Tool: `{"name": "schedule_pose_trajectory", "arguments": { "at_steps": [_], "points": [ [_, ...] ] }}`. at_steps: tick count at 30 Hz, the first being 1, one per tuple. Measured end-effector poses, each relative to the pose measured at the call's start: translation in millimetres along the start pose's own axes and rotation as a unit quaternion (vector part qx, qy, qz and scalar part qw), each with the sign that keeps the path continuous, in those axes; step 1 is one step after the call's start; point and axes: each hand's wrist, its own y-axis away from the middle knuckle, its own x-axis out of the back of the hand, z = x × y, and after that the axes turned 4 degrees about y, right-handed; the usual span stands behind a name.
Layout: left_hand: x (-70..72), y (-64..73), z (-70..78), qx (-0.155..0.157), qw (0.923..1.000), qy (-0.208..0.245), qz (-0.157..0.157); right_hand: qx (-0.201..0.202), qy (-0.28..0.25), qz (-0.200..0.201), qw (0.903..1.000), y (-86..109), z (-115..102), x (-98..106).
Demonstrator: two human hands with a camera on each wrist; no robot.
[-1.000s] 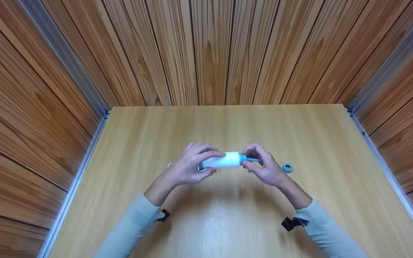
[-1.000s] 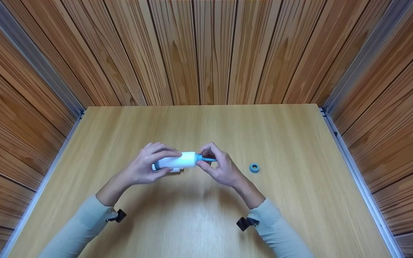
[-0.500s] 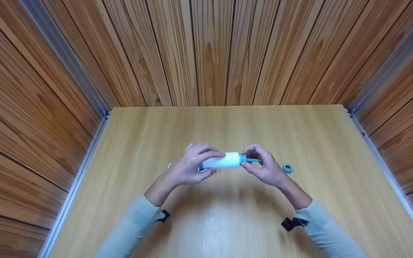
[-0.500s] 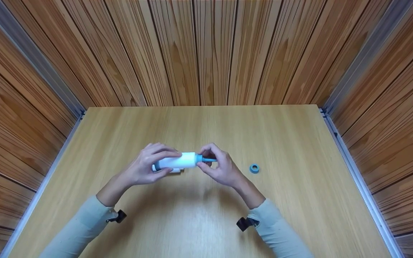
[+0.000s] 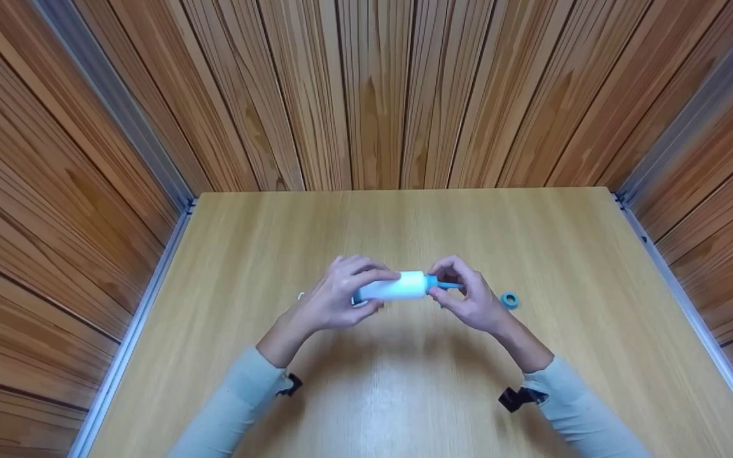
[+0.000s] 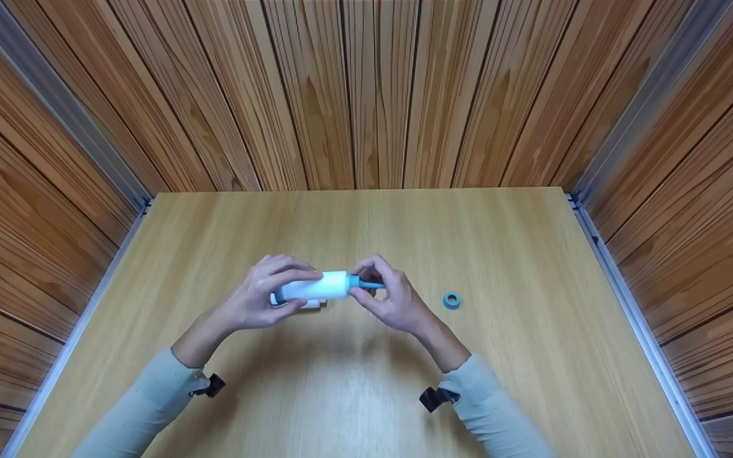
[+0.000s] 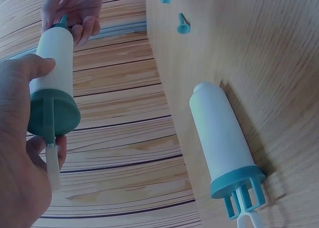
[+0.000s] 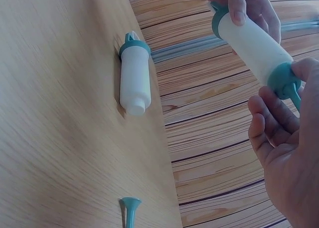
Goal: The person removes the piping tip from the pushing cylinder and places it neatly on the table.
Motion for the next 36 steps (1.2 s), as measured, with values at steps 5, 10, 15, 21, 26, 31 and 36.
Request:
{"name": "schedule_pose_trajectory", "arguments": {
  "at_steps": [5, 10, 15, 21, 26, 31, 36],
  "points": [
    [0.4, 1.4, -0.8, 0.01, 0.9999, 0.008, -0.007, -0.001, 0.004, 0.003, 1.0, 1.0, 0.2, -0.5],
    [-0.7, 1.8, -1.6, 0.013, 0.9998, 0.012, -0.008, -0.021, -0.009, -0.011, 0.9997, 1.8, -0.4, 0.4],
    [-3.1, 1.3, -0.9, 0.0, 1.0, -0.006, 0.006, -0.032, -0.02, -0.013, 0.9992, 1.7, -1.3, 0.4],
    [-1.4, 1.5, 0.0, 0.017, 0.9998, -0.005, -0.007, -0.01, -0.007, -0.005, 0.9999, -0.3, -2.0, -0.5],
    [-1.7, 1.3, -0.2, 0.018, 0.9998, -0.006, -0.005, -0.014, -0.003, -0.009, 0.9999, -0.1, -1.1, -0.2],
    [-2.5, 1.0, -0.3, 0.01, 0.9999, -0.004, 0.001, -0.032, -0.017, -0.008, 0.9993, 1.1, -1.4, 0.1],
    [-2.3, 1.0, -0.5, 0.006, 1.0, -0.005, 0.004, -0.027, -0.013, -0.001, 0.9995, 0.8, -1.4, 0.4]
  ]
}}
